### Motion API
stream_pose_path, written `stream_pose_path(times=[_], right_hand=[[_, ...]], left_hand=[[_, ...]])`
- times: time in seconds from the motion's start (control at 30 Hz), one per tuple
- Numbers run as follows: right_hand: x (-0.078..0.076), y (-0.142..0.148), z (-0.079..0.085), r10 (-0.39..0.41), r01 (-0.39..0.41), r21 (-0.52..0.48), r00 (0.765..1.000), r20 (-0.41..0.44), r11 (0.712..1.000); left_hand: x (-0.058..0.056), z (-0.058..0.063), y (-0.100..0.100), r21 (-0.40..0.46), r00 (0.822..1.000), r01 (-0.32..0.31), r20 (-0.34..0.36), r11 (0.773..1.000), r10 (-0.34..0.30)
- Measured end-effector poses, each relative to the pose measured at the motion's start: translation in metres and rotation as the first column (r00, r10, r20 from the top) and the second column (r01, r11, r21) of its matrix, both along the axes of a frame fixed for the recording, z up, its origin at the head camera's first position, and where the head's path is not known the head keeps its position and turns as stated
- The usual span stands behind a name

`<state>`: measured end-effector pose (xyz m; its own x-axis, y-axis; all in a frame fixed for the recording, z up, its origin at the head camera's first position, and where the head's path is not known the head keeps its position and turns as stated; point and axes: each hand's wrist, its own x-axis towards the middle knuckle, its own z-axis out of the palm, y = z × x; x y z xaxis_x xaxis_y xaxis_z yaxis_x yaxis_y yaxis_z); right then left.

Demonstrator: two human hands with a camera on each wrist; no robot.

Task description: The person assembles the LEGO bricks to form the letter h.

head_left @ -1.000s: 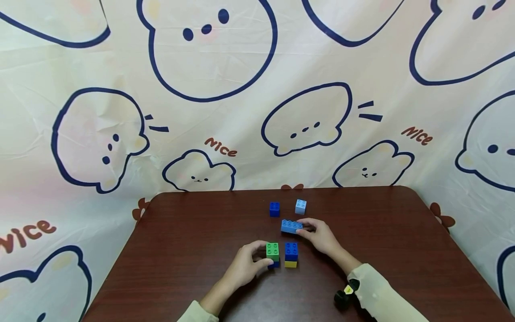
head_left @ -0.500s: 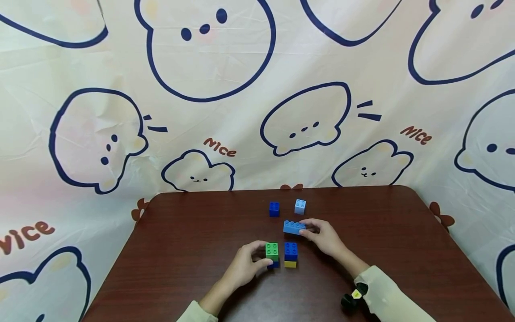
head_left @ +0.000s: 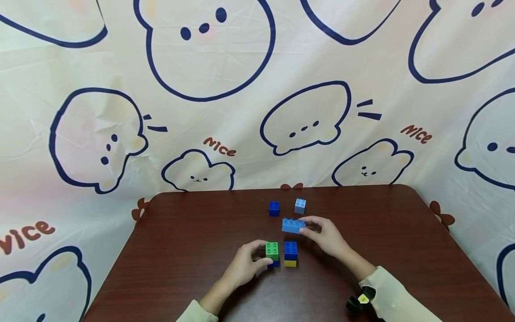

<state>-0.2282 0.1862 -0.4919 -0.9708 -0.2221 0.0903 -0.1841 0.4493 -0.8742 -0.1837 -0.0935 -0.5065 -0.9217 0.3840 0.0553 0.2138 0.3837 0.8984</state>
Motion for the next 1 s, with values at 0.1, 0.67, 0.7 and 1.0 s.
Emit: stream_pose_path(times=[0.1,0.67,0.7,1.0], right_hand=[[0.004,-0.001,0.003,0.003,-0.003,0.001,1.0,0.002,1.0],[0.028,-0.013,0.014,0.042,-0.047,-0.044,0.993,-0.111,0.998],[0.029,-0.015,0.014,0.047,-0.052,-0.041,0.991,-0.122,0.998],[0.039,-0.026,0.011,0.131,-0.135,-0.011,0.974,-0.187,0.991]], left_hand=[[0.0,0.001,0.0,-0.001,1.0,0.002,-0.009,1.0,-0.002],[0.0,0.0,-0.001,-0.027,1.0,0.006,-0.003,1.0,-0.006],[0.0,0.0,0.0,-0.026,1.0,0.007,-0.005,1.0,-0.007],[0.001,0.002,0.0,-0.036,1.0,0.0,0.001,0.999,0.0]])
